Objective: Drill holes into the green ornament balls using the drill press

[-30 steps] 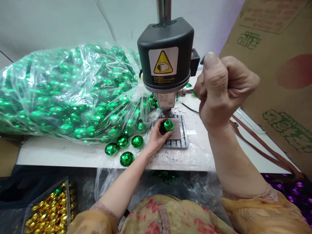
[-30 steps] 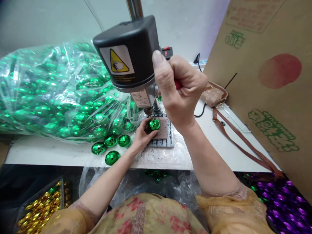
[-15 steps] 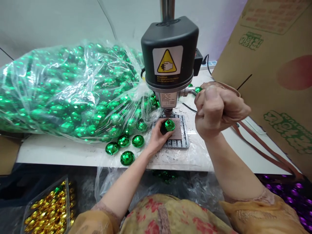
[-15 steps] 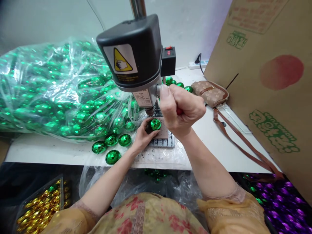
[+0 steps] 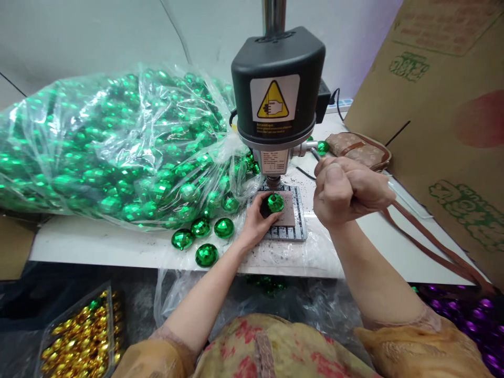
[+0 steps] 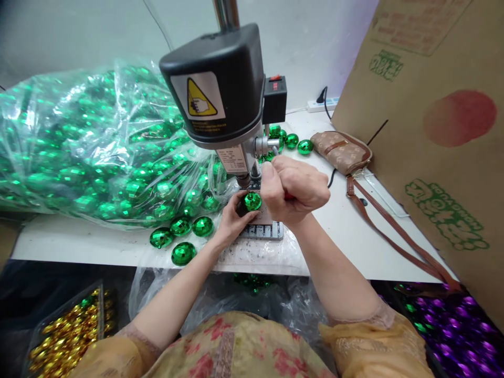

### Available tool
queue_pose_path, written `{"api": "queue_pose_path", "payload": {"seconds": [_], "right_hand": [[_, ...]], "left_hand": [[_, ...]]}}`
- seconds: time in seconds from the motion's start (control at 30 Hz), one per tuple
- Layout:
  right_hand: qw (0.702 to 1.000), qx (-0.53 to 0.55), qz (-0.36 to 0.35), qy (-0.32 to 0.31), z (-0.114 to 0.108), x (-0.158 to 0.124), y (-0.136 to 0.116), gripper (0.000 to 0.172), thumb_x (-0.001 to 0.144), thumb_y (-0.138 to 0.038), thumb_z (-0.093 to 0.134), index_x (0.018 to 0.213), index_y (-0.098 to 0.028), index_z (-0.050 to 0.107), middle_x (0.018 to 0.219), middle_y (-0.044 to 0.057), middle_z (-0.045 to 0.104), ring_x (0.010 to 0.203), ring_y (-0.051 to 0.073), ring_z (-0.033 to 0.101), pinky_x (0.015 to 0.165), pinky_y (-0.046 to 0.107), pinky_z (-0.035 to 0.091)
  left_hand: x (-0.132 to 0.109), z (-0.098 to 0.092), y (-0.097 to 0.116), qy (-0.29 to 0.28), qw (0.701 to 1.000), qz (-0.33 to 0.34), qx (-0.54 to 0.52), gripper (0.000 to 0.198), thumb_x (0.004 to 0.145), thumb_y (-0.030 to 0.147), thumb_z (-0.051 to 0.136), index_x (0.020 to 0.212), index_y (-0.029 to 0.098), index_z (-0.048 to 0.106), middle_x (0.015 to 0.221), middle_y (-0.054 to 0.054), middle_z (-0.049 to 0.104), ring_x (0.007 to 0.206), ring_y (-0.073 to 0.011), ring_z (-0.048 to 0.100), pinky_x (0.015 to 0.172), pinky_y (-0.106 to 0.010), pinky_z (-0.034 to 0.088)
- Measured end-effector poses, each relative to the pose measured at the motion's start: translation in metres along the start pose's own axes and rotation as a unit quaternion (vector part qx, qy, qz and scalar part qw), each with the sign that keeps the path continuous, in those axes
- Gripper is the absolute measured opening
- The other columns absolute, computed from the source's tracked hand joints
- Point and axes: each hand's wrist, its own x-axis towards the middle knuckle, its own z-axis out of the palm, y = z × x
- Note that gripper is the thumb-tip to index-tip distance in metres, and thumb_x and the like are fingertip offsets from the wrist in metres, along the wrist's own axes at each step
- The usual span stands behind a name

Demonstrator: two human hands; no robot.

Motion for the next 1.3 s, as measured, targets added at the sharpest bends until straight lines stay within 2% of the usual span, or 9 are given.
{"api": "queue_pose_path", "payload": {"seconds": [0.43,0.63,0.73,0.83,0.93,1.07,1.17,1.23,1.3], "right_hand": [[0.999,-0.007,0.029,-0.044,-0.011,-0.011,-0.008,0.048,0.088,-0.01,0.055,0.058,-0.019,0.019,0.05,-0.006,0.025,0.041,0.004,0.025,0.042,0.027,0.024],[0.984,-0.05,0.173,0.006,0.012,0.037,-0.006,0.05,0.092,-0.023,0.062,0.052,-0.021,0.032,0.045,-0.007,0.027,0.038,0.006,0.028,0.043,0.031,0.018],[0.977,-0.037,0.208,-0.011,0.019,0.056,0.003,0.054,0.091,-0.032,0.066,0.053,-0.023,0.029,0.044,-0.007,0.027,0.038,0.006,0.026,0.041,0.031,0.021],[0.977,-0.007,0.213,-0.014,0.019,0.059,0.007,0.057,0.087,-0.041,0.07,0.053,-0.024,0.029,0.045,-0.008,0.028,0.039,0.006,0.028,0.041,0.029,0.022],[0.979,0.013,0.201,0.0,0.018,0.055,0.008,0.057,0.081,-0.049,0.073,0.054,-0.023,0.029,0.045,-0.009,0.027,0.037,0.005,0.028,0.04,0.029,0.02],[0.981,0.012,0.19,0.017,0.018,0.054,0.01,0.057,0.079,-0.051,0.074,0.053,-0.024,0.031,0.043,-0.009,0.027,0.035,0.005,0.027,0.04,0.029,0.019],[0.982,0.02,0.187,0.012,0.018,0.054,0.011,0.054,0.081,-0.047,0.074,0.053,-0.024,0.034,0.043,-0.008,0.031,0.036,0.006,0.03,0.04,0.03,0.02],[0.982,0.017,0.189,0.009,0.018,0.054,0.01,0.054,0.081,-0.046,0.074,0.053,-0.024,0.034,0.043,-0.008,0.032,0.036,0.006,0.031,0.041,0.029,0.02],[0.981,0.009,0.192,0.014,0.018,0.054,0.008,0.054,0.081,-0.046,0.073,0.053,-0.023,0.034,0.043,-0.008,0.033,0.037,0.006,0.032,0.042,0.029,0.021]], "left_hand": [[-0.001,0.001,0.003,0.004,1.0,0.0,0.005,0.053,0.082,0.03,0.079,0.129,0.022,0.057,0.126,-0.009,0.068,0.118,-0.0245,0.066,0.104,-0.04,0.053],[-0.003,0.005,0.011,0.061,0.997,-0.004,0.051,0.049,0.078,0.028,0.081,0.121,0.02,0.059,0.118,-0.008,0.07,0.111,-0.0245,0.067,0.099,-0.042,0.055],[-0.024,-0.001,0.029,0.094,0.99,0.018,0.102,0.046,0.076,0.032,0.082,0.115,0.021,0.06,0.107,-0.007,0.07,0.1,-0.0236,0.069,0.089,-0.039,0.057],[-0.066,-0.013,0.048,-0.024,0.983,0.141,0.116,0.05,0.079,0.04,0.08,0.12,0.022,0.058,0.102,-0.007,0.07,0.09,-0.021,0.07,0.077,-0.033,0.058],[-0.114,-0.025,0.054,-0.163,0.921,0.287,0.209,0.046,0.085,0.045,0.074,0.12,0.02,0.06,0.096,-0.009,0.071,0.079,-0.0195,0.069,0.068,-0.031,0.056],[-0.15,-0.044,0.045,-0.184,0.848,0.374,0.328,0.046,0.09,0.05,0.07,0.122,0.018,0.063,0.108,-0.014,0.072,0.089,-0.0224,0.067,0.078,-0.035,0.057],[-0.151,-0.07,0.038,-0.015,0.864,0.312,0.395,0.038,0.089,0.039,0.074,0.121,0.022,0.064,0.114,-0.015,0.069,0.103,-0.0273,0.065,0.09,-0.042,0.055],[-0.147,-0.091,0.036,0.097,0.854,0.167,0.483,0.037,0.089,0.03,0.073,0.124,0.023,0.064,0.12,-0.017,0.066,0.11,-0.0329,0.063,0.093,-0.048,0.053],[-0.144,-0.108,0.036,0.118,0.836,0.011,0.536,0.038,0.092,0.032,0.068,0.128,0.021,0.063,0.12,-0.018,0.064,0.108,-0.0358,0.064,0.089,-0.051,0.054]]}}
